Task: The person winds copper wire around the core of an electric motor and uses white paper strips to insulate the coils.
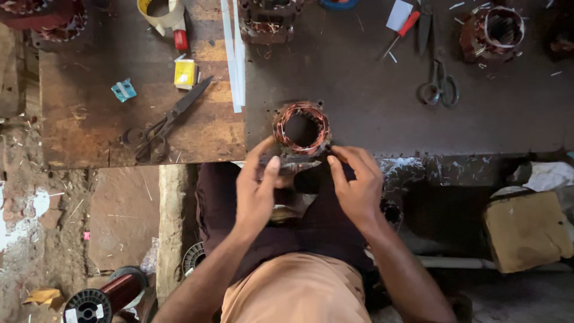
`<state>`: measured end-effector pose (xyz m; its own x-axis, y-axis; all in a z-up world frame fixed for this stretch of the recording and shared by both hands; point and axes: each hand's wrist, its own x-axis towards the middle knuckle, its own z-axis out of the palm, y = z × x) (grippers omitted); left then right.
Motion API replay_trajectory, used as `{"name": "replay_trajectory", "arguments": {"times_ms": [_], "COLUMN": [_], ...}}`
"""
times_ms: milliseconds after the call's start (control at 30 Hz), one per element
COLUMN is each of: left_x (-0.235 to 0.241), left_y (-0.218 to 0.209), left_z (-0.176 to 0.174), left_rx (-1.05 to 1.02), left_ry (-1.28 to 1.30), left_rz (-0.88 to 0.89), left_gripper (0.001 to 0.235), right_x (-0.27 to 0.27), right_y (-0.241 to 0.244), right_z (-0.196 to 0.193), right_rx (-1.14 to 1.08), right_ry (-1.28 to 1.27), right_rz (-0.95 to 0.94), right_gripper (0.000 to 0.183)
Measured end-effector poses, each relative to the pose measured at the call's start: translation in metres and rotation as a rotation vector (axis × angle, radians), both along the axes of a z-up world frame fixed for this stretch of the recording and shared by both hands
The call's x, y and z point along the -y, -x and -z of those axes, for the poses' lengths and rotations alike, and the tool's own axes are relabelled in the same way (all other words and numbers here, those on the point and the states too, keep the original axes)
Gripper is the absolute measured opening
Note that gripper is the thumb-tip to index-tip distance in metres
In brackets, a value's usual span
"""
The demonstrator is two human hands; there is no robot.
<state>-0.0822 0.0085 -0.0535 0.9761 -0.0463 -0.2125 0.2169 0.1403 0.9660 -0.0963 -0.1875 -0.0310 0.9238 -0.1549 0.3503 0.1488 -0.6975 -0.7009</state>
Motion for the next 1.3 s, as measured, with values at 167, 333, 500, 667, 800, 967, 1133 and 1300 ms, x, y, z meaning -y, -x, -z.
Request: {"name": "replay_trajectory", "arguments": {"times_ms": [167, 333, 500, 667, 800, 967, 1133, 1300], "left_x": [0.007, 0.032, 0.014, 0.012, 0.027, 0.024, 0.036, 0.028], "left_y": [0.017, 0.028, 0.014, -0.002, -0.006, 0.018, 0.053, 0.037], "left_z": [0.032, 0.055, 0.033, 0.001, 0.001, 0.025, 0.075, 0.066], "left_rx": [-0.085, -0.085, -0.165, -0.303, -0.327, -0.246, -0.079, 0.011], "left_ry": [-0.029, 0.193, 0.3, 0.362, 0.542, 0.489, 0.081, -0.044], "left_rz": [0.079, 0.235, 0.31, 0.4, 0.364, 0.251, 0.318, 0.441], "left_gripper": [0.031, 0.031, 0.042, 0.05, 0.04, 0.031, 0.026, 0.025], "right_x": [-0.023, -0.05, -0.009, 0.0, -0.006, 0.015, -0.004, -0.012], "right_y": [-0.009, -0.033, -0.01, 0.042, 0.056, 0.058, 0.032, 0.031], "right_z": [-0.025, -0.026, -0.022, 0.001, 0.018, 0.022, 0.031, 0.016], "right_rx": [-0.011, 0.111, 0.141, 0.102, 0.123, -0.092, -0.313, -0.264], "right_ry": [0.047, 0.205, -0.106, -0.013, 0.004, -0.333, -0.467, -0.428], "right_rz": [0.012, -0.053, -0.02, -0.08, -0.263, -0.173, -0.184, -0.148], "right_gripper": [0.033, 0.016, 0.013, 0.013, 0.019, 0.018, 0.027, 0.017]}}
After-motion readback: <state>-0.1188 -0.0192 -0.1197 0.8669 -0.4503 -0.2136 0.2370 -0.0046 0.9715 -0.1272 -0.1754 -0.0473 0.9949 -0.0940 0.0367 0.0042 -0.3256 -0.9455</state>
